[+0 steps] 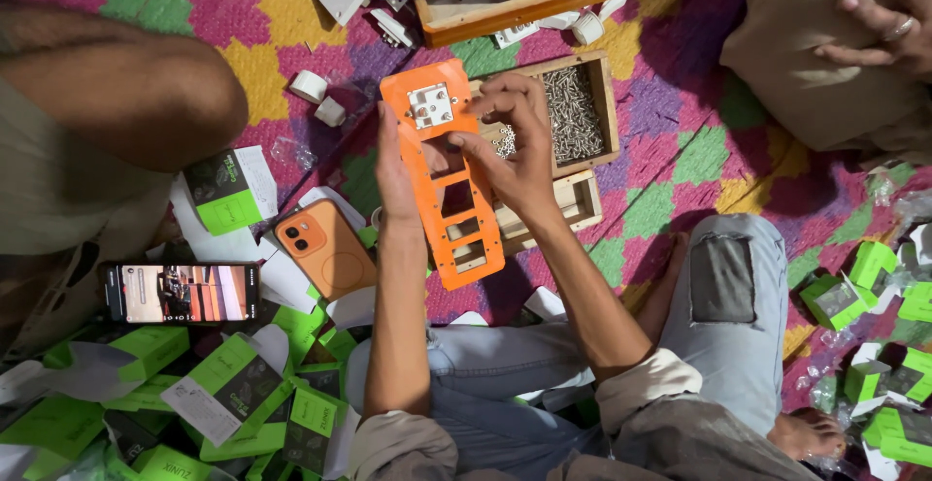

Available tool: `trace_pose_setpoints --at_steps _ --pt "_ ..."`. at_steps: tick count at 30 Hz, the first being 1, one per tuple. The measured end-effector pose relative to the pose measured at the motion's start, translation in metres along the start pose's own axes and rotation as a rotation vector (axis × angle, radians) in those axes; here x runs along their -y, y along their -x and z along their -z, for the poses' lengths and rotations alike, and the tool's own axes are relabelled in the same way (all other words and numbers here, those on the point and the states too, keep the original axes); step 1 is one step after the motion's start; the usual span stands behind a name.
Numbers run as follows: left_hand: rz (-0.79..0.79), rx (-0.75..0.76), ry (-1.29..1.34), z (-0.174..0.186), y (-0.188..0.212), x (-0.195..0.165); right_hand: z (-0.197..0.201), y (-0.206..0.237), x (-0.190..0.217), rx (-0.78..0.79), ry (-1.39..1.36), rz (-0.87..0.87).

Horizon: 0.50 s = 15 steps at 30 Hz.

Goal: The person sits on a colorful mat and assembles white electrical sockets and switches into an orange plastic backbox using small metal screws from a wooden box. They repeatedly pick up screws, insert them into the backbox, and tighten them by hand while handling the orange frame and white components.

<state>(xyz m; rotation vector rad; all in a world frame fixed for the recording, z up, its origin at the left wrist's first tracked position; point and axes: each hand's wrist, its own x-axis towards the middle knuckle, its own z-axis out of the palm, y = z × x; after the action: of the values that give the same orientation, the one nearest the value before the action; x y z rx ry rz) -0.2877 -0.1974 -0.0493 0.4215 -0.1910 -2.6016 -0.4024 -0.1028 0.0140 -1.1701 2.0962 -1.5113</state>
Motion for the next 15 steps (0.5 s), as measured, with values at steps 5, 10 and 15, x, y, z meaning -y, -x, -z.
trace_pose_setpoints --at_steps 5,10,15 --pt "-0.074 0.111 0.063 0.0083 -0.002 0.0036 -0.0006 -0.0012 0.0006 -0.012 0.104 0.1" --pt "-0.044 -0.049 -0.057 0.0034 -0.0007 0.0024 -0.0003 -0.0007 -0.0001 0.017 0.034 0.005" --pt "-0.017 -0.014 -0.029 -0.0004 -0.0002 0.0003 -0.0002 0.0015 -0.0033 0.019 0.037 -0.005"
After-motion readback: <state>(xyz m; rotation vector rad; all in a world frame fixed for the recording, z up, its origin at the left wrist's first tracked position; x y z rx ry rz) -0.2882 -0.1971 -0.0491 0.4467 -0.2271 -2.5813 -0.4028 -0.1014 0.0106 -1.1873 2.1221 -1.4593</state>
